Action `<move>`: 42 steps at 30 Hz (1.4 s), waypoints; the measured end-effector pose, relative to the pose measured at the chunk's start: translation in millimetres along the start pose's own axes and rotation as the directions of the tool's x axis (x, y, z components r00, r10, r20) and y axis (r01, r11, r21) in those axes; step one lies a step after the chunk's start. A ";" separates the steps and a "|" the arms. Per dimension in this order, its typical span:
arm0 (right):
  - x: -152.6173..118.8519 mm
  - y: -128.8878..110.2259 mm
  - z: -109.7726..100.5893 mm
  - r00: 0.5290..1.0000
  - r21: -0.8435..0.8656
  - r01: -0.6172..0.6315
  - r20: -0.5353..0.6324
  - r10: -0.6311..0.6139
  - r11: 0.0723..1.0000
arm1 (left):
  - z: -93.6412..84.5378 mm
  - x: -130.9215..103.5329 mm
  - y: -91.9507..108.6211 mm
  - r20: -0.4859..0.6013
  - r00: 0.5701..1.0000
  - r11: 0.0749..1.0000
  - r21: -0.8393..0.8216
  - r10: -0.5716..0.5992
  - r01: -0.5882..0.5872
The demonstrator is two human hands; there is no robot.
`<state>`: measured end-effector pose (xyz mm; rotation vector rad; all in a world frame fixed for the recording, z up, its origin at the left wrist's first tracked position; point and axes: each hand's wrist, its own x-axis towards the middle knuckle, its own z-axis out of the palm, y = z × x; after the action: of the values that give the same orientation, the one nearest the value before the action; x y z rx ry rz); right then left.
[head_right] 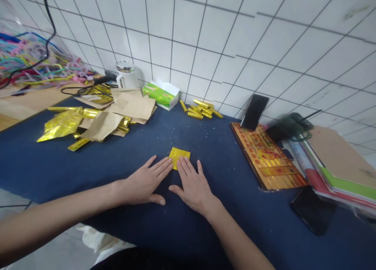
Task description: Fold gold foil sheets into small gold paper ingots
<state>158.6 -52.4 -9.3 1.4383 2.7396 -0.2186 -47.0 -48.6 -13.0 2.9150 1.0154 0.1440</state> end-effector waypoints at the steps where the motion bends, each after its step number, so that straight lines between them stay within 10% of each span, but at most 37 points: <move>1: 0.0 0.9 -0.1 1.000 0.005 0.008 0.000 -0.008 1.000 | -0.7 -0.1 -0.7 0.003 1.000 1.000 -0.008 0.001 -0.001; 42: -6.3 10.0 -4.1 0.999 0.159 -0.021 -0.039 0.027 0.987 | 1.2 17.5 -11.5 0.025 0.999 1.000 0.015 -0.021 0.020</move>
<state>170.5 -51.4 -5.7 1.5281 2.7919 -0.4191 -40.3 -28.7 -13.9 2.9111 1.0468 0.0996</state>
